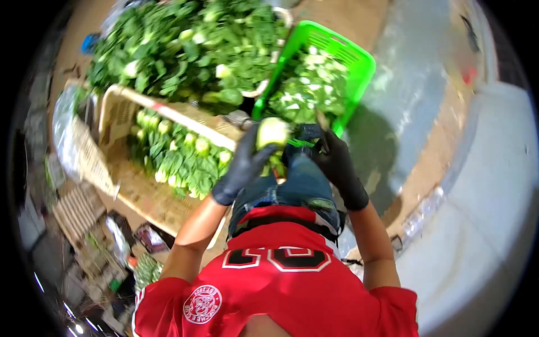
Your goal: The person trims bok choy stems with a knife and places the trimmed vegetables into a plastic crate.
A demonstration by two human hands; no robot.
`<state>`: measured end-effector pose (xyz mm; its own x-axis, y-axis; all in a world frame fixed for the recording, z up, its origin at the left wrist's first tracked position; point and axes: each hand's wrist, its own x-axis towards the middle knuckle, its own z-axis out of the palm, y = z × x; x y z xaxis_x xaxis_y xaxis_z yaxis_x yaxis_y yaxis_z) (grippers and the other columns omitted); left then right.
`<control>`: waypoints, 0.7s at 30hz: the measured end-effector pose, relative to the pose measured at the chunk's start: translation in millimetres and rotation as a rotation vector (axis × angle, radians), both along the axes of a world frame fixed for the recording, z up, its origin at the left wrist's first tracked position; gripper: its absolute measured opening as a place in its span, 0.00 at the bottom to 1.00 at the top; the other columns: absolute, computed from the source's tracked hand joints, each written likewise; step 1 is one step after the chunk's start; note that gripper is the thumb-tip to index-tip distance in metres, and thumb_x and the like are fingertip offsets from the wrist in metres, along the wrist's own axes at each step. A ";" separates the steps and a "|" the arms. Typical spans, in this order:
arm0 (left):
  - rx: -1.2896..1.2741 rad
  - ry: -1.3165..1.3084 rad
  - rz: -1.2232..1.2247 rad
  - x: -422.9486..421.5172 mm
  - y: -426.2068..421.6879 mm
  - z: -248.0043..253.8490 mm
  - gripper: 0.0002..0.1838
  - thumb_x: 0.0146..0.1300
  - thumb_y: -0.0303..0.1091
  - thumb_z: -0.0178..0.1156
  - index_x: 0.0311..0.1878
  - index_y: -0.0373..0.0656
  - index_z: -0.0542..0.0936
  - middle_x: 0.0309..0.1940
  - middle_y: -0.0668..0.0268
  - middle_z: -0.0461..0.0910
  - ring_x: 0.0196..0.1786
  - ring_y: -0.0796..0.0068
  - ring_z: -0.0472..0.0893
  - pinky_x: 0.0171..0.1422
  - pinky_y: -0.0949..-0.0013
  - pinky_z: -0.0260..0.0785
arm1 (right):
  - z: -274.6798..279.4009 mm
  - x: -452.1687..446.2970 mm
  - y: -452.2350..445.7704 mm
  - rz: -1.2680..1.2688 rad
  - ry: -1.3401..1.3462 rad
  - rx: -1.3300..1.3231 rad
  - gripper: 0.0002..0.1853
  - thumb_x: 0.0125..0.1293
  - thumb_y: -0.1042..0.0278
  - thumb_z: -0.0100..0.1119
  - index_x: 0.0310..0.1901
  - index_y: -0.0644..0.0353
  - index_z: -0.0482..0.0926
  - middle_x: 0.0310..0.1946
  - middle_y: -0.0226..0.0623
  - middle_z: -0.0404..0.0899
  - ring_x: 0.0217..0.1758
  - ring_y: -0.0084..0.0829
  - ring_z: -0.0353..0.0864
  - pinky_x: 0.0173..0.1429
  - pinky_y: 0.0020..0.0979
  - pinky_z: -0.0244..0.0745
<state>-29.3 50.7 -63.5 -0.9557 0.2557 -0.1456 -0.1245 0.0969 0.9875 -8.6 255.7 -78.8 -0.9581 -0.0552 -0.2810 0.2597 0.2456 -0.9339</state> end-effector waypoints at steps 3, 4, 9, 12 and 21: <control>-0.033 -0.114 0.130 2.8 13.9 -4.0 0.23 0.61 0.41 0.57 0.53 0.34 0.69 0.44 0.53 0.77 0.44 0.65 0.76 0.49 0.62 0.69 | -6.2 -5.4 -0.8 0.302 0.244 0.156 0.31 0.52 0.71 0.65 0.58 0.64 0.65 0.40 0.41 0.77 0.40 0.27 0.76 0.42 0.31 0.72; -0.074 -0.052 0.172 5.2 18.4 -4.8 0.21 0.63 0.42 0.54 0.51 0.35 0.69 0.44 0.52 0.76 0.41 0.67 0.76 0.47 0.62 0.69 | -18.5 -11.5 8.7 0.284 0.154 0.114 0.28 0.54 0.70 0.64 0.56 0.65 0.66 0.40 0.41 0.77 0.39 0.27 0.76 0.40 0.30 0.72; -0.647 0.221 0.374 -26.8 -0.7 -30.5 0.42 0.50 0.43 0.64 0.65 0.37 0.58 0.62 0.42 0.58 0.64 0.41 0.59 0.65 0.45 0.53 | -76.5 -57.9 87.5 0.197 -0.051 0.155 0.28 0.60 0.64 0.59 0.59 0.65 0.62 0.43 0.33 0.70 0.37 0.24 0.70 0.38 0.29 0.68; -0.781 0.434 0.324 -39.6 6.7 -41.4 0.42 0.51 0.47 0.62 0.66 0.37 0.57 0.62 0.41 0.58 0.64 0.40 0.58 0.66 0.46 0.51 | -56.4 -87.6 99.9 0.433 -0.146 -0.100 0.31 0.62 0.60 0.55 0.63 0.64 0.57 0.52 0.38 0.68 0.49 0.29 0.70 0.50 0.31 0.68; 0.847 -0.278 0.020 -15.8 -21.4 -59.0 0.23 0.69 0.46 0.47 0.48 0.30 0.73 0.42 0.65 0.75 0.45 0.80 0.67 0.53 0.69 0.62 | -1.2 -119.7 -33.4 0.647 0.165 0.010 0.29 0.64 0.56 0.52 0.62 0.63 0.62 0.56 0.39 0.68 0.54 0.33 0.71 0.55 0.32 0.68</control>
<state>-45.1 29.3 -122.5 -0.9194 0.3666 -0.1425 -0.3642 -0.6566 0.6605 -128.3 222.3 -80.0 -0.7634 -0.6312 -0.1372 -0.0889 0.3132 -0.9455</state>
